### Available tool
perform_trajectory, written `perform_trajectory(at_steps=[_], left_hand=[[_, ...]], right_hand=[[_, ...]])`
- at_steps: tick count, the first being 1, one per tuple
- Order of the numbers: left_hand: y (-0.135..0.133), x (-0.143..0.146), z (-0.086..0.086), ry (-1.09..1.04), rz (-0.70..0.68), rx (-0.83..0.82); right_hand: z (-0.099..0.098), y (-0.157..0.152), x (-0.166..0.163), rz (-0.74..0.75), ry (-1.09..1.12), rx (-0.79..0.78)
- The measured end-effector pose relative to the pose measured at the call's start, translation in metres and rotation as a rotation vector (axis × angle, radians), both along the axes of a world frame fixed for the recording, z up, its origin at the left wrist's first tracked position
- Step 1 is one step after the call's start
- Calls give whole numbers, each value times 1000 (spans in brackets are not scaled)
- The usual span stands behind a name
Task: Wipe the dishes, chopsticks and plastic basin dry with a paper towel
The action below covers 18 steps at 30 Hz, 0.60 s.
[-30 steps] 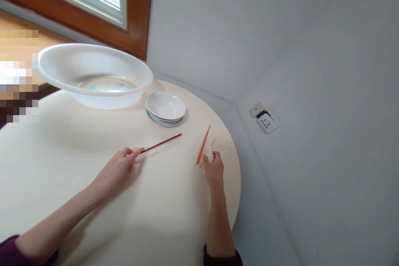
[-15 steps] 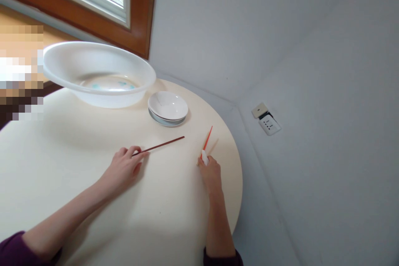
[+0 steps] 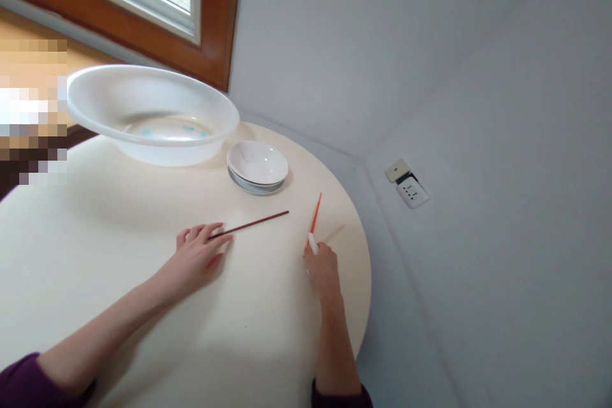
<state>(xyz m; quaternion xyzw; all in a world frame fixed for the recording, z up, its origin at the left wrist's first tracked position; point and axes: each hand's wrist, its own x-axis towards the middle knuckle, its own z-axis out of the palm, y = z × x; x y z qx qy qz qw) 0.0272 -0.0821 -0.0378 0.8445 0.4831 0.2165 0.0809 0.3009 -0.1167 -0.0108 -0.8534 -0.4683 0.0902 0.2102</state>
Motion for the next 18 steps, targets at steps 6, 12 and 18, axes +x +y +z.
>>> perform_trajectory(at_steps=[6,12,18], left_hand=[[-1,0,5,-31,-7,26],[-3,3,15,-175,-34,59],[-12,8,28,-450,-144,14]], right_hand=[[6,0,1,-29,97,59],[12,-5,17,-128,341,206],[20,-8,-4,-118,663,529]])
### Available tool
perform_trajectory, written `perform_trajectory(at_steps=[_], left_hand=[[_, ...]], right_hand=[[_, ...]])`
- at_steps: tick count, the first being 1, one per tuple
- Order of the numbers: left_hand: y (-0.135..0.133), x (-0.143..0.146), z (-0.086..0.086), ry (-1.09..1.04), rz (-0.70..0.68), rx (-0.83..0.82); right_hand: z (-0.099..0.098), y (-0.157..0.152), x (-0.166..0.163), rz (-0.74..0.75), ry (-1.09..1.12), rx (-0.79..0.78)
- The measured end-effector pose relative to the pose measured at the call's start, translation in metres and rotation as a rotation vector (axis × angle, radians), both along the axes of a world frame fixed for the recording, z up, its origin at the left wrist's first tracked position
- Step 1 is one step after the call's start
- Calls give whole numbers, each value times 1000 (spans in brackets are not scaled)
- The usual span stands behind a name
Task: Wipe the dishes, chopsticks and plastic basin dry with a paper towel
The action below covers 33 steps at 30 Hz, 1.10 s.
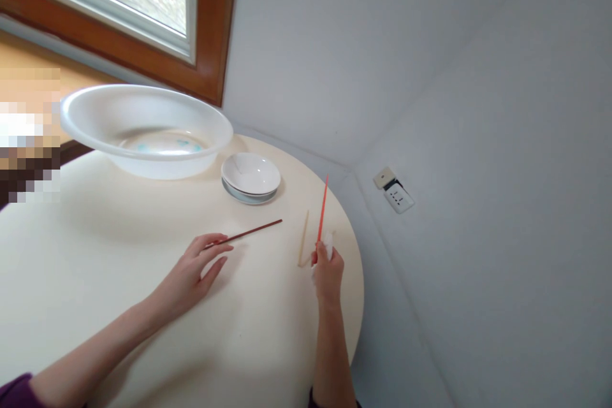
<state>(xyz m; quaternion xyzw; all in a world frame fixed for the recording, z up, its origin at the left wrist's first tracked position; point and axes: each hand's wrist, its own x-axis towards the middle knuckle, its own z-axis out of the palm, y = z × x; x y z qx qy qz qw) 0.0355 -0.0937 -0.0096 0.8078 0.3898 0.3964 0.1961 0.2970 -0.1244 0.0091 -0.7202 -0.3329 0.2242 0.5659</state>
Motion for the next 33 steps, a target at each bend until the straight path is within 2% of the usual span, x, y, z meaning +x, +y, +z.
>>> perform_trajectory(at_steps=[4,9,12,16,19,22,24,28,33], left_hand=[[-6,4,7,-140,-48,-170],[-12,7,20,-362,-124,-501],[-14,8,26,-481,-121,-605],[-14,7,31,-498,-98,-643],[-12,6,33,-454,-42,-570],[-11,4,34,-393,9,-498],[-12,4,32,-338,15,-518],[-17,6,30,-249,-88,-603],[-24,11,33,-161,-219,-699]], right_hand=[[4,-7,-51,95,-18,167],[0,-28,-115,463,-51,161],[-5,-32,-131,635,-60,106],[-11,-26,-131,776,-25,67],[-12,-21,-124,770,109,96],[-10,-19,-117,713,404,135],[-8,-17,-114,673,616,152],[-5,-13,-113,624,847,210],[-5,-11,-111,596,874,285]])
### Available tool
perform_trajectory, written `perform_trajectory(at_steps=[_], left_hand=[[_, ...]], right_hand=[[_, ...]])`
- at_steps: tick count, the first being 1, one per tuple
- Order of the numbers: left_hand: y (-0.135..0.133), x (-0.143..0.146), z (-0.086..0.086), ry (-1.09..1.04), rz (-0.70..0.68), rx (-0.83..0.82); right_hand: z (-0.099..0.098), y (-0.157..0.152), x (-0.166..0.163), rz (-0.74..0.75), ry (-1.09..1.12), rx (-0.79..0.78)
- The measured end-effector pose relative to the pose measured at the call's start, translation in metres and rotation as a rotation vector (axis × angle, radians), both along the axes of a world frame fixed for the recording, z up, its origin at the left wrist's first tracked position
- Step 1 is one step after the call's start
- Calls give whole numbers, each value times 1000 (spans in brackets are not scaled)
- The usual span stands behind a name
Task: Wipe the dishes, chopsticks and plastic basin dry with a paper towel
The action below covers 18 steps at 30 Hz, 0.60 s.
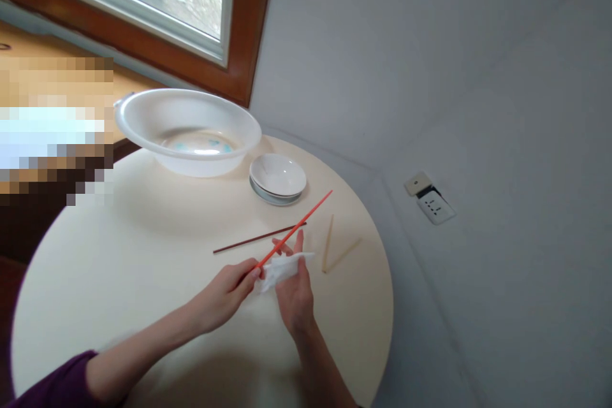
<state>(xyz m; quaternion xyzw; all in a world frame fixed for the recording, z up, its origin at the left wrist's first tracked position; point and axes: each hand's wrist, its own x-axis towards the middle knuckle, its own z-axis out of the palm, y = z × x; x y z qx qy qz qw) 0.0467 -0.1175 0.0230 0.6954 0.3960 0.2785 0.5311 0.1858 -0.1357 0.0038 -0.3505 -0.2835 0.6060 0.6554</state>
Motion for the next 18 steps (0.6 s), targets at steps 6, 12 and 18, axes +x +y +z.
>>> perform_trajectory(at_steps=[6,12,18], left_hand=[[-9,6,0,40,-126,-107],[-16,13,-7,64,-208,-168],[-16,17,-13,50,-144,-202]], right_hand=[[4,2,0,-146,-27,36],[4,-1,-17,-162,-42,-17],[-4,0,-22,-139,-21,-195]])
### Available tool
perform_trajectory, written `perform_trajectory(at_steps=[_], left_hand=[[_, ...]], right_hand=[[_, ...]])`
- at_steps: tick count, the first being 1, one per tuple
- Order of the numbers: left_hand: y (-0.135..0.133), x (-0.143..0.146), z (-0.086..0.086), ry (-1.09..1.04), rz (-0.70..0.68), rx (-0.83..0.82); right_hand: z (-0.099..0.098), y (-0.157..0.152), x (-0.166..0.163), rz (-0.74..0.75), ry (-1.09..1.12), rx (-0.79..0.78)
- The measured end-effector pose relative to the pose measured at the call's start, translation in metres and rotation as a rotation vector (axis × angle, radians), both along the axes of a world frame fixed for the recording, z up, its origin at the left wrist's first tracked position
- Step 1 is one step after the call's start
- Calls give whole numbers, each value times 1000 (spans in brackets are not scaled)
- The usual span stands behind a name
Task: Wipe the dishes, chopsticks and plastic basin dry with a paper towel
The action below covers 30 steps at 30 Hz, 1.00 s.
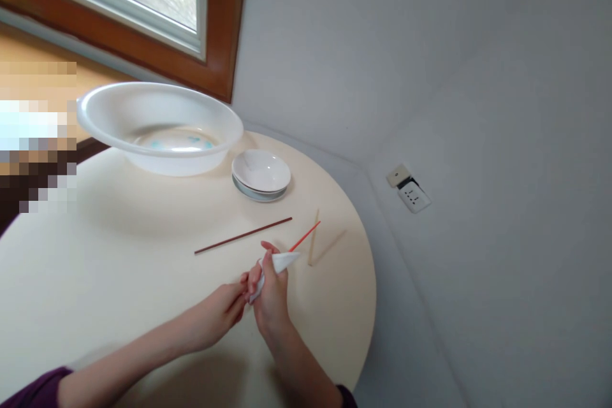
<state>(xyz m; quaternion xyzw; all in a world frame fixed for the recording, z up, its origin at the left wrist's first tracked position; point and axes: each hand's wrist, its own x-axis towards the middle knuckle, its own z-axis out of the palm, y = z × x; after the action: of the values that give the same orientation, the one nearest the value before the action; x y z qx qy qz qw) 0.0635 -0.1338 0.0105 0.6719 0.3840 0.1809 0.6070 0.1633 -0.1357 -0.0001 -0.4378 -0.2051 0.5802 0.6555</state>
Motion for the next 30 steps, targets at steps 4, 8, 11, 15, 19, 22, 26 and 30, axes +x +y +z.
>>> perform_trajectory(at_steps=[4,8,11,15,19,22,26,30], left_hand=[[0,-1,3,-13,-33,34],[0,-7,13,69,-104,56],[2,-11,16,90,-125,68],[7,-15,13,32,-101,-17],[16,-22,12,-210,70,-172],[24,-27,15,-474,260,-237],[31,-29,18,-710,485,-301],[30,-26,12,-689,553,-302]], right_hand=[[4,4,7,-34,66,47],[13,11,39,-145,73,93],[17,14,76,-290,96,134],[17,13,111,-356,162,147],[17,10,113,-360,199,151],[18,10,105,-335,212,158],[15,12,85,-194,216,165],[10,11,55,-76,191,129]])
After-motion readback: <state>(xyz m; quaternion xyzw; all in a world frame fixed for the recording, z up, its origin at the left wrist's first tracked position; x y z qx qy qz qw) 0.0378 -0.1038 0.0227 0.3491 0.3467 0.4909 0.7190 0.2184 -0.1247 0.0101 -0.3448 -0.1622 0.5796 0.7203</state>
